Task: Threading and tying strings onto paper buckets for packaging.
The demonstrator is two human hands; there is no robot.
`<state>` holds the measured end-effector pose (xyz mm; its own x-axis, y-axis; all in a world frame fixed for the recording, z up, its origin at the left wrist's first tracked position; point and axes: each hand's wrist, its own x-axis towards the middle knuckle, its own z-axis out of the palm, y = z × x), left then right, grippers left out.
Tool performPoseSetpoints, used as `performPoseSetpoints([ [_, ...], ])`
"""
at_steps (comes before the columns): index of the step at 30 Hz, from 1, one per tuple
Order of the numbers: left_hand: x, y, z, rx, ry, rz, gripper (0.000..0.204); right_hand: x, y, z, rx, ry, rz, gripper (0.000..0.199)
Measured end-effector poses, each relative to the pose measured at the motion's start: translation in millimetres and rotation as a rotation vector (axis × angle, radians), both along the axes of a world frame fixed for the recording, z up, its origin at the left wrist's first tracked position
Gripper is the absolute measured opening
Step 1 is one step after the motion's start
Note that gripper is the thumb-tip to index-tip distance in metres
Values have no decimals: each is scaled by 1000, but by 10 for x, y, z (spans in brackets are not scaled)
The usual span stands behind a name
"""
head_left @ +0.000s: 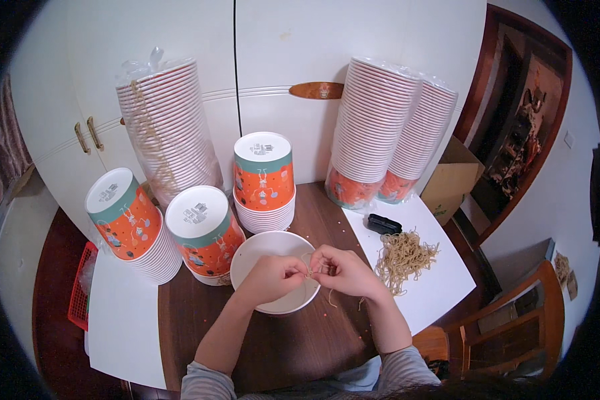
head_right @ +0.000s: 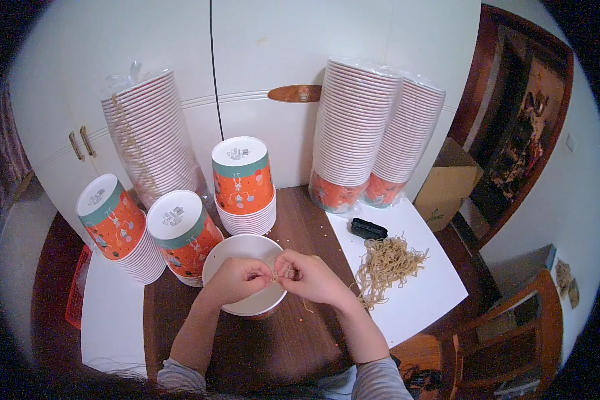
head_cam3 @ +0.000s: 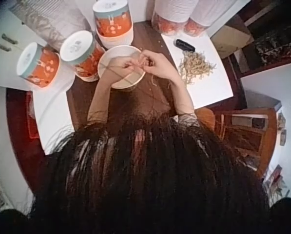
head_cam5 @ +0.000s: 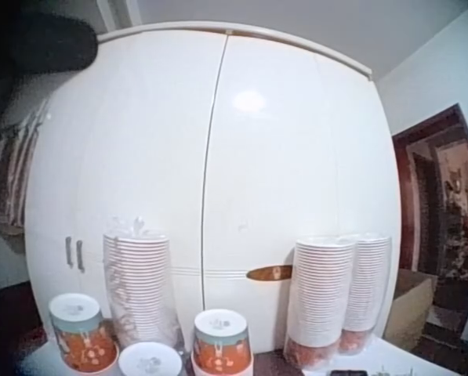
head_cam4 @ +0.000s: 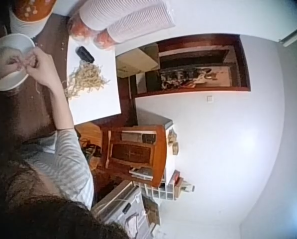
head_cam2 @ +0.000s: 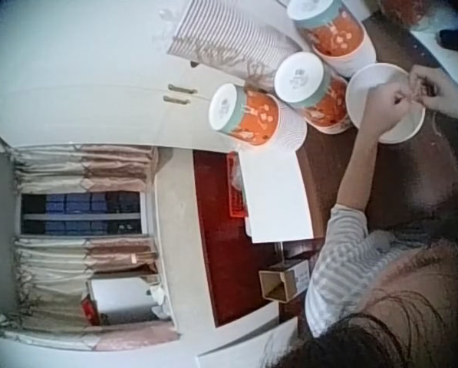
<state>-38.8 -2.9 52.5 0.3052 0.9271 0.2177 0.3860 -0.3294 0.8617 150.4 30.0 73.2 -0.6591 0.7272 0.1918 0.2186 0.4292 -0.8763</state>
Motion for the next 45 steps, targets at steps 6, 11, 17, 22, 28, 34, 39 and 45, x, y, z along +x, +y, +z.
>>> performPoseSetpoints([
  [6,19,18,-78,-83,-132,2,11,-14,-12,16,-16,-5,15,13],
  [11,38,14,-73,-74,-137,11,11,-1,-10,8,5,-11,23,13],
  [17,47,-3,-9,0,-49,39,8,-7,-1,-12,2,-12,14,13],
  [22,70,-15,30,56,-60,45,12,2,0,-7,-14,-16,-9,12],
  [28,80,-37,93,29,-60,34,20,1,6,-23,125,-62,-26,8],
  [34,75,-45,97,19,-42,44,19,-1,26,-48,125,-92,-24,6],
  [39,72,-52,146,31,-6,6,20,10,44,-67,89,-92,-7,6],
  [45,60,-36,103,56,-33,-9,20,8,42,-64,111,-117,-7,7],
])
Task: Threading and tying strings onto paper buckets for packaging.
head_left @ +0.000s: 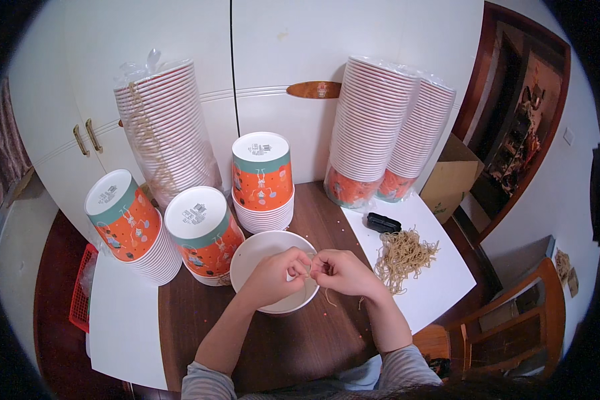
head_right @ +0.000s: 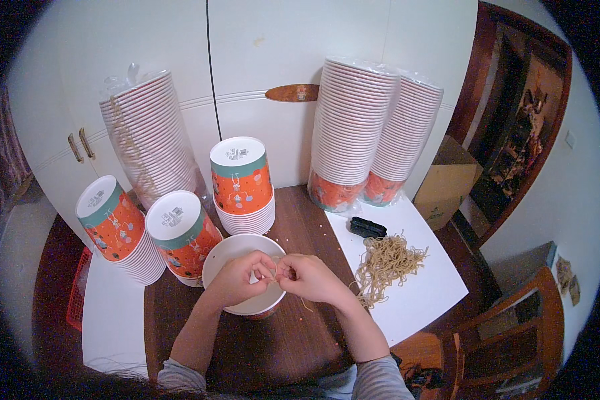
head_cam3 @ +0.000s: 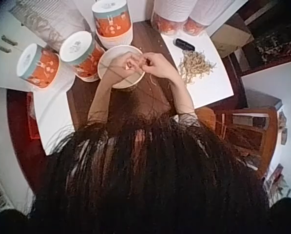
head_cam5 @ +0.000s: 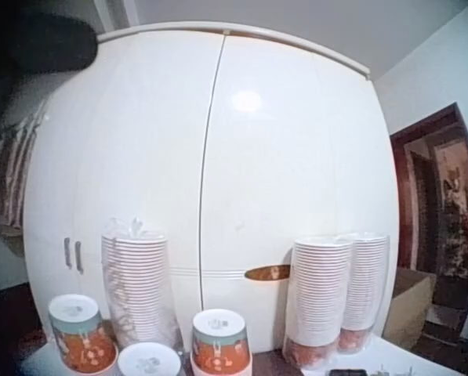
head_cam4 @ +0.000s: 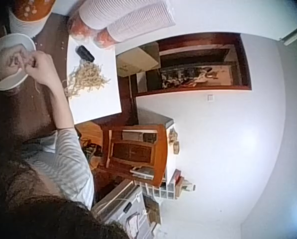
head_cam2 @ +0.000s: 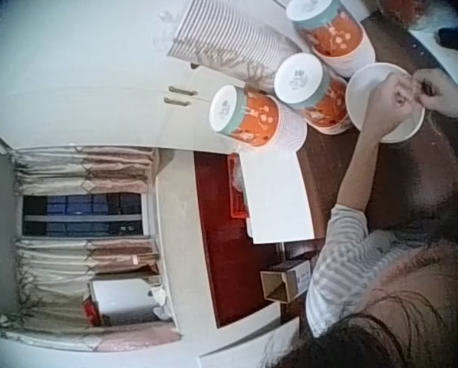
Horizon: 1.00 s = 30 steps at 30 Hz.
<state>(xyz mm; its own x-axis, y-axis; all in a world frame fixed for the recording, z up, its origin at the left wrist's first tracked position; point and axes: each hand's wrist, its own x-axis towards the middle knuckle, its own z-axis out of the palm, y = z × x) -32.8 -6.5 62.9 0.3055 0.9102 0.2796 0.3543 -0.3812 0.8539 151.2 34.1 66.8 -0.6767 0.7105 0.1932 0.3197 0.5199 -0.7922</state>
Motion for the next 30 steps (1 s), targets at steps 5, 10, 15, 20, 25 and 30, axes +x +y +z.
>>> performPoseSetpoints([
  [5,-8,13,-44,-19,-35,1,20,4,-7,22,-27,14,7,7],
  [10,-51,21,-140,-50,-62,22,15,-6,1,8,-71,33,16,6],
  [15,-45,30,-94,-5,37,0,10,5,-1,19,-101,39,20,5],
  [20,-37,38,-78,57,74,7,9,6,-4,23,-94,43,21,5],
  [25,-54,48,-92,9,27,-61,7,1,-6,21,-52,15,21,5],
  [30,-65,87,-199,-128,-29,-130,9,0,-18,24,-6,32,36,6],
])
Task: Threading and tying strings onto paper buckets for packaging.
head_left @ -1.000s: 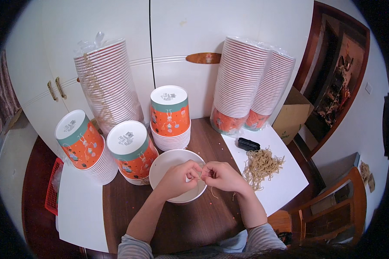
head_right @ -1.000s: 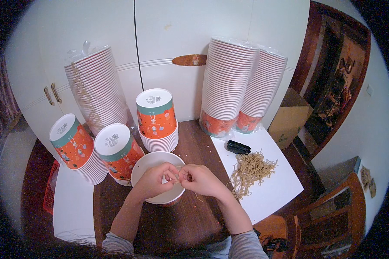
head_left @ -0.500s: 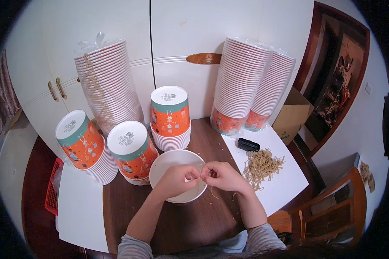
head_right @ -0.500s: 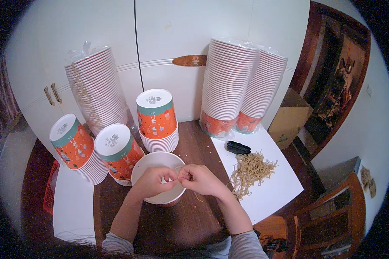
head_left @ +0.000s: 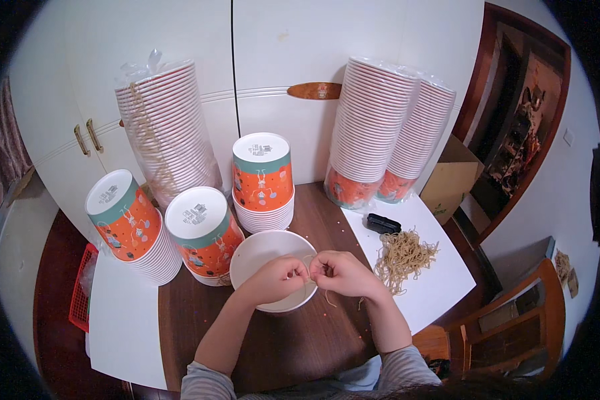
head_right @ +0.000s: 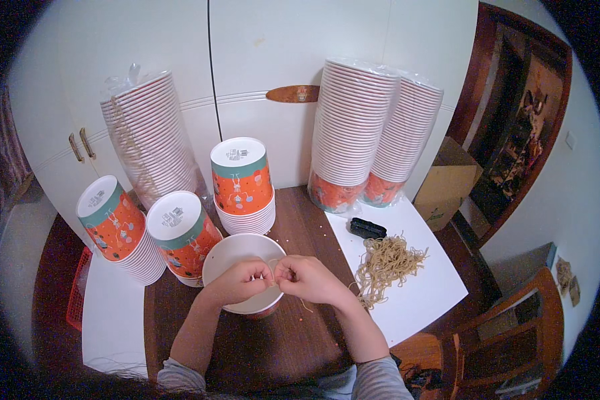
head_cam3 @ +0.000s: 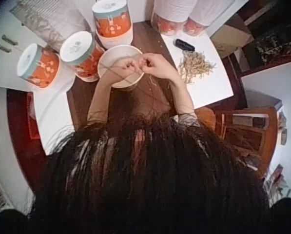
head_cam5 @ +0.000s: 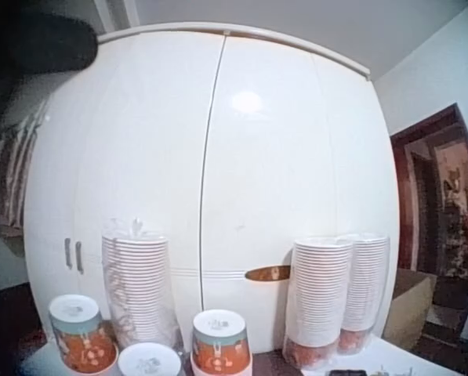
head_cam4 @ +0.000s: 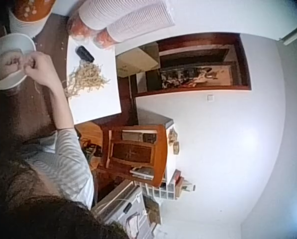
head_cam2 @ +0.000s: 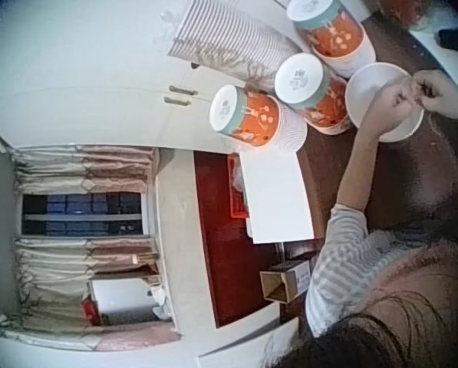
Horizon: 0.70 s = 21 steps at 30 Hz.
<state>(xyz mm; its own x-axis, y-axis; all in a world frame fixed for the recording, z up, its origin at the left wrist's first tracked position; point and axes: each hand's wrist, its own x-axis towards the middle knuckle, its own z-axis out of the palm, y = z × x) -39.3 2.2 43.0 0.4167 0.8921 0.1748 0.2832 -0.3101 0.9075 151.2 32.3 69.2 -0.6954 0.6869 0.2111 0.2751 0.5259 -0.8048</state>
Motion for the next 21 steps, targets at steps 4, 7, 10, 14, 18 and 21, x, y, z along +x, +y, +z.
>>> performPoseSetpoints([
  [4,-3,7,0,-37,-1,-39,10,10,-10,25,12,-6,4,5],
  [7,-11,-4,27,-82,2,-35,9,62,2,55,41,10,21,7],
  [10,-26,-17,47,-104,-23,6,9,172,26,106,-91,66,-53,15],
  [14,-10,-27,83,-162,-113,-16,8,272,13,150,-97,119,-94,19],
  [18,-6,-36,108,-248,-180,-42,8,148,-69,210,72,128,-50,21],
  [21,-5,-53,149,-303,-211,-55,8,99,-98,230,232,179,12,21],
])
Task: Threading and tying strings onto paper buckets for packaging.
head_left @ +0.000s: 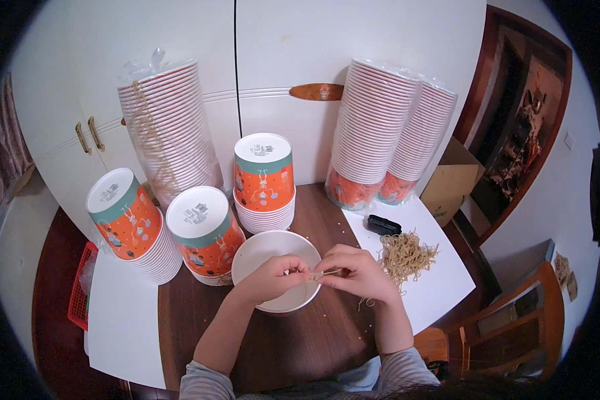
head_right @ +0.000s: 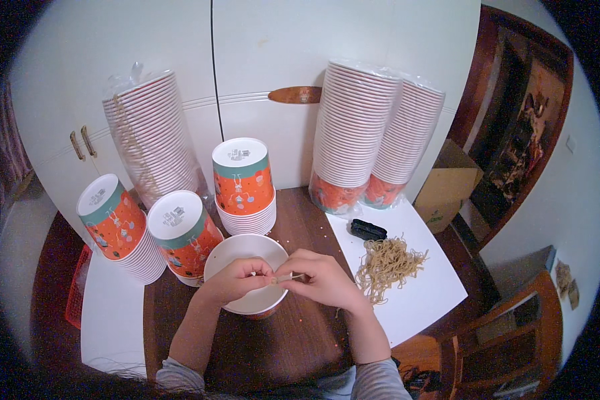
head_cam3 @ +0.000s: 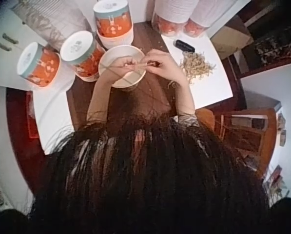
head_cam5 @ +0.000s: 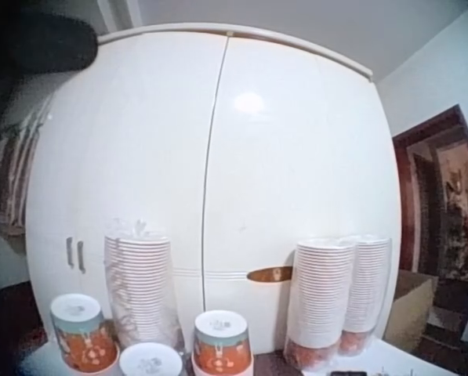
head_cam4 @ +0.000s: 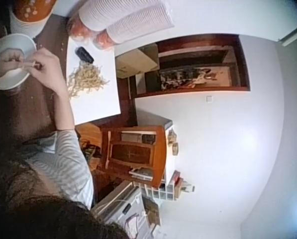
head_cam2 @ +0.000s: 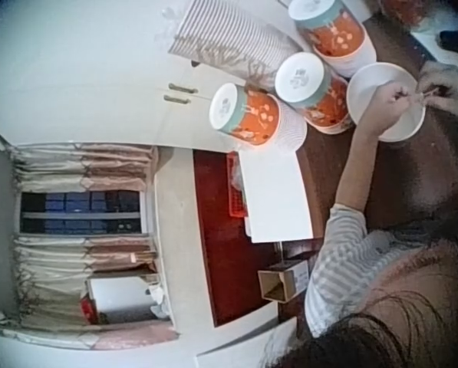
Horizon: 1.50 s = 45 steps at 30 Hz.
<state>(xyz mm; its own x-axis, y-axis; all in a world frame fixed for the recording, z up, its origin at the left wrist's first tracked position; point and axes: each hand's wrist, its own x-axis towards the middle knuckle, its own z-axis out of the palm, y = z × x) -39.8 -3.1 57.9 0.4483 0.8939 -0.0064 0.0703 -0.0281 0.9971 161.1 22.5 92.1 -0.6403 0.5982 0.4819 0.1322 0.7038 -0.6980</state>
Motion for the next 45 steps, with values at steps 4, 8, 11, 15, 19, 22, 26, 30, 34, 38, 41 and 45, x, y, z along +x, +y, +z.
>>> performPoseSetpoints([
  [4,24,-9,17,-25,-43,2,8,-16,-39,10,-28,-20,24,16],
  [8,28,-21,25,-68,-128,7,9,-55,-46,-10,14,-16,-12,13],
  [11,32,-18,31,-98,-144,4,10,-61,-34,-45,54,-9,-49,9],
  [15,30,-14,36,-89,-176,7,11,-53,-9,-59,102,8,-54,9],
  [19,63,-24,13,28,-51,80,13,-47,-4,-57,19,-4,-117,7],
  [22,110,-31,-26,244,54,140,17,-50,-8,-47,-44,-7,-135,7],
  [26,141,-29,-45,253,116,211,17,-44,-7,-50,-78,-8,-136,7],
  [30,141,-27,-51,195,87,249,14,-35,11,-53,-87,-53,-163,8],
  [34,150,-18,-44,188,-38,263,10,-15,29,-61,-68,-76,-145,9],
  [38,146,-5,-30,149,-101,258,8,20,51,-100,-196,-96,-145,10],
  [41,125,5,-42,43,-217,241,7,26,50,-92,-243,-88,-123,8],
  [45,109,13,-44,63,-171,214,4,33,56,-96,-260,-78,-117,8],
])
